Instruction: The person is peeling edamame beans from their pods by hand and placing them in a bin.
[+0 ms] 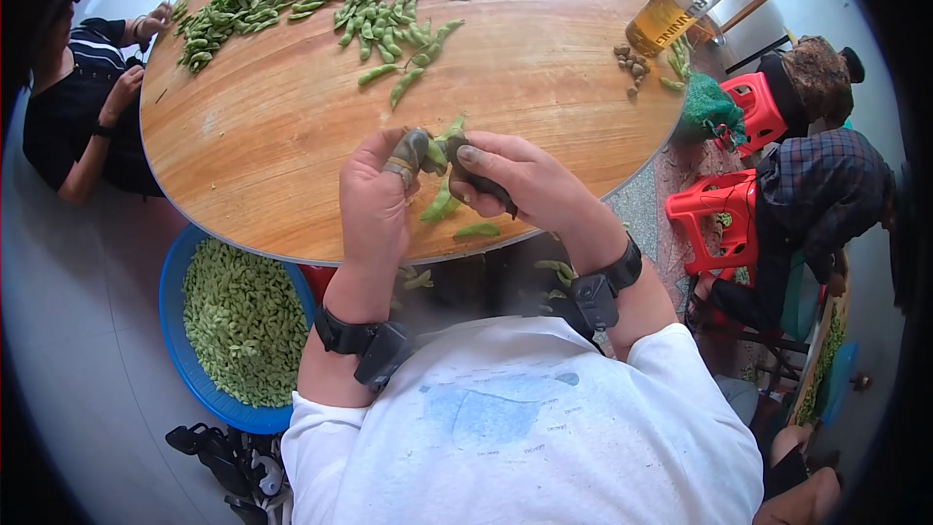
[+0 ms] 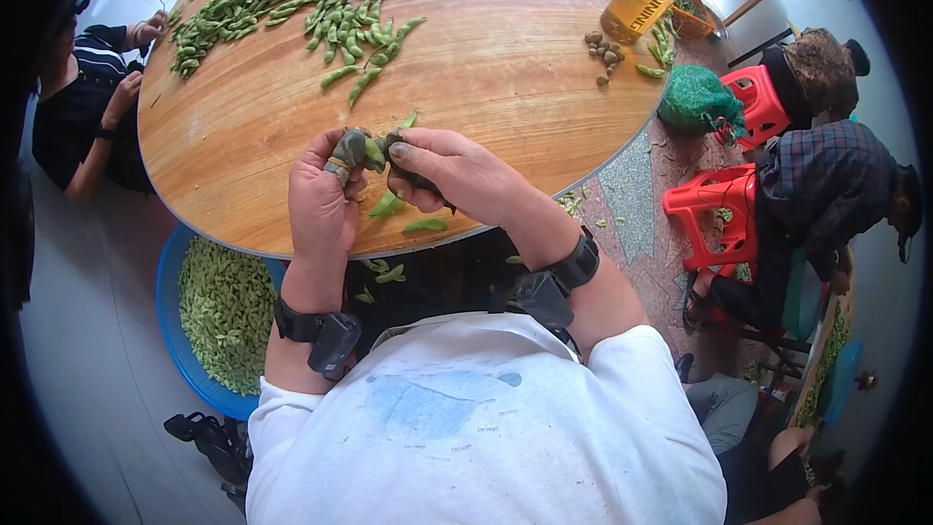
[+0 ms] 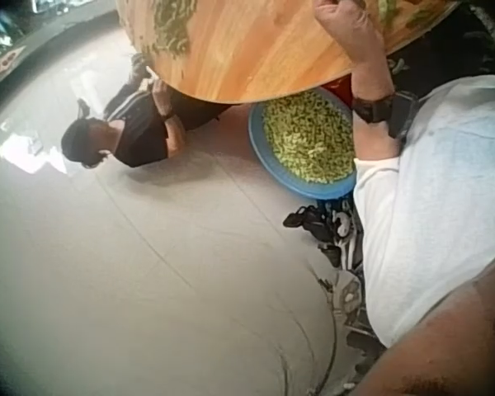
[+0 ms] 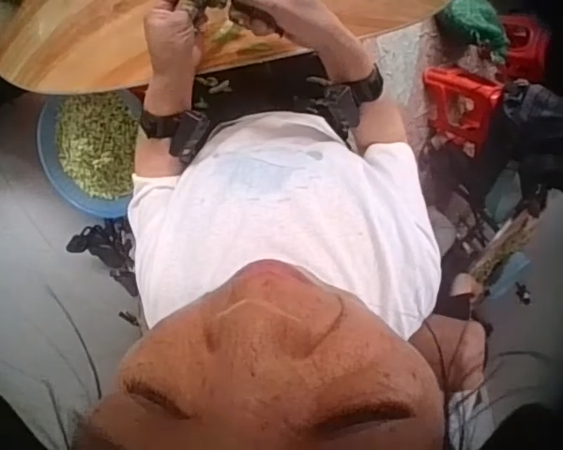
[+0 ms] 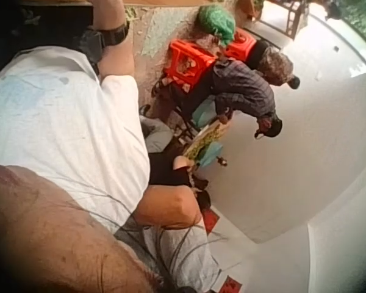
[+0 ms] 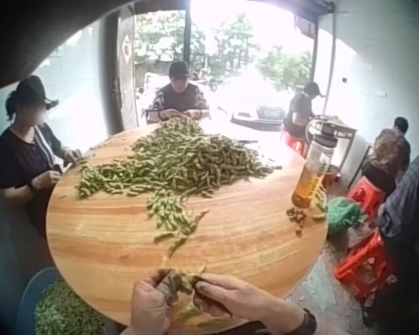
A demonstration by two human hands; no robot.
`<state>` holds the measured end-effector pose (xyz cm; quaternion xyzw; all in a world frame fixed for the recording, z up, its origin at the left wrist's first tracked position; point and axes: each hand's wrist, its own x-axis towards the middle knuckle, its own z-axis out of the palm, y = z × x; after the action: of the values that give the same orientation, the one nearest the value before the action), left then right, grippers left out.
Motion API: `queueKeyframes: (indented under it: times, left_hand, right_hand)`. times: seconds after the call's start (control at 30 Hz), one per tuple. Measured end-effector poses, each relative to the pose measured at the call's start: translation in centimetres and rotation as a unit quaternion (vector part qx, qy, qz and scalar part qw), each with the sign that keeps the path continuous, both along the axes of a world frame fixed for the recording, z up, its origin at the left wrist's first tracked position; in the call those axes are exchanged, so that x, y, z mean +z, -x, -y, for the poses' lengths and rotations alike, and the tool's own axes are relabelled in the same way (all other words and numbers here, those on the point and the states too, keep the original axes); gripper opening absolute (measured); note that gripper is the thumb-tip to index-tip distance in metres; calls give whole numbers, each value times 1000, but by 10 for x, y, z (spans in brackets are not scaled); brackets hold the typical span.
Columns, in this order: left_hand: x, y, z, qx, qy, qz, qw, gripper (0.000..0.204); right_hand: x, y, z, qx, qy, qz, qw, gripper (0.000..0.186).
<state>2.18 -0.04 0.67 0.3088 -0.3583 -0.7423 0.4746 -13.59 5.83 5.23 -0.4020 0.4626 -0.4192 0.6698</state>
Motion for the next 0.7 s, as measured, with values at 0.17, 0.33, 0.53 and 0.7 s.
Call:
queueKeyframes:
  times: [0.17,0.33,0.53,0.7]
  left_hand:
    - [-3,8,-2,-1,137,95,986,17]
    - [-1,11,-1,-54,63,-8,997,15]
    - [-4,1,12,-213,-64,-198,955,13]
    - [-2,16,2,-53,62,64,995,11]
  right_hand:
    - [-18,3,5,-6,13,23,1000,19]
    - [-30,8,4,3,-87,234,968,16]
    - [-24,8,3,24,-103,312,944,15]
    - [-37,-1,10,-111,212,-281,929,16]
